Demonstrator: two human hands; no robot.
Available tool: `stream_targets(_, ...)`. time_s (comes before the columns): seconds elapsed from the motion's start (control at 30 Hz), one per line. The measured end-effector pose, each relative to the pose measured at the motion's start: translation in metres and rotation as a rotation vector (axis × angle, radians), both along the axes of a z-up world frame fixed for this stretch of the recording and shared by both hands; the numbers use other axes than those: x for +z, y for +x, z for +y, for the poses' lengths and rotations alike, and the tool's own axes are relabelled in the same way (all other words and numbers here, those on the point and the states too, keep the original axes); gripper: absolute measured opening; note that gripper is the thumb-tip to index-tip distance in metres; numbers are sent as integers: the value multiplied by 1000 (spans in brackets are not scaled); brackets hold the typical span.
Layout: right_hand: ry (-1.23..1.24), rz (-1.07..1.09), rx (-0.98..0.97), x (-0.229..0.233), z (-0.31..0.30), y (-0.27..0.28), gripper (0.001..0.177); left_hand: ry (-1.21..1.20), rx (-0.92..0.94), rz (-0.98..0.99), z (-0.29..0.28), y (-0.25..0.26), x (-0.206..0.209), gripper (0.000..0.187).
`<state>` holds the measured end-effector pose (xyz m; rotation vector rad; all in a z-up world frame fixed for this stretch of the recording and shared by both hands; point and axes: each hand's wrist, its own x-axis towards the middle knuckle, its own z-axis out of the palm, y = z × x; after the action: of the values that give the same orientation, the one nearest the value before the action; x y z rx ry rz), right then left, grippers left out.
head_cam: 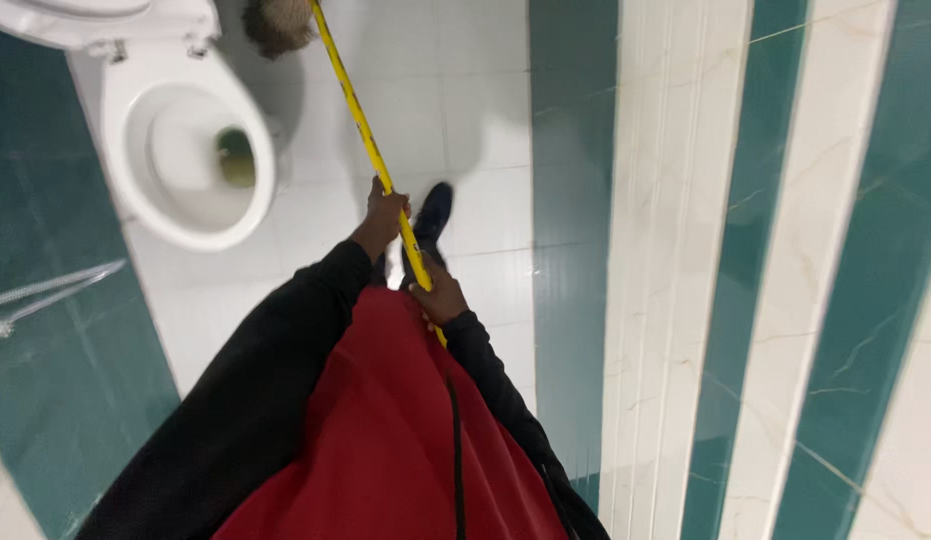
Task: The person cleans the tiled floor of a bathroom by hand with a mop, moving the mop head back and forth across the tiles.
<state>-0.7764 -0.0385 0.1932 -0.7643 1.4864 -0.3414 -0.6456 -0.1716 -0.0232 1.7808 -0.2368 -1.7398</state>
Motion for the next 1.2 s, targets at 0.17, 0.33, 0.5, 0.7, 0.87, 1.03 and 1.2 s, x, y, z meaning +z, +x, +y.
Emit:
stream_targets(0.17,65,67,-77,6,-21,-44,74,50,-100,99,-14,-66,-7,94)
stream_targets(0.33,-343,188,-94,-15,13,-79,76,-57,-221,172,-9,-136,2,79)
stream_targets(0.5,34,198,-344,14,21,-65,77,38,-334,303,-4,-163,12,94)
stream_targets(0.7,-104,239,-447,8,81,-15,77,-55,-564,334,52,-142,18,82)
stream_targets(0.87,-305,305,-391,-15,207,54,67,53,-782,134,158,-79,32,83)
stream_targets(1.03,-50,168,-491,-11,319,132,75,127,-793,251,259,10,44,96)
stream_targets(1.2,-63,-82,-627,2,334,160,76,300,-770,219,285,54,37,88)
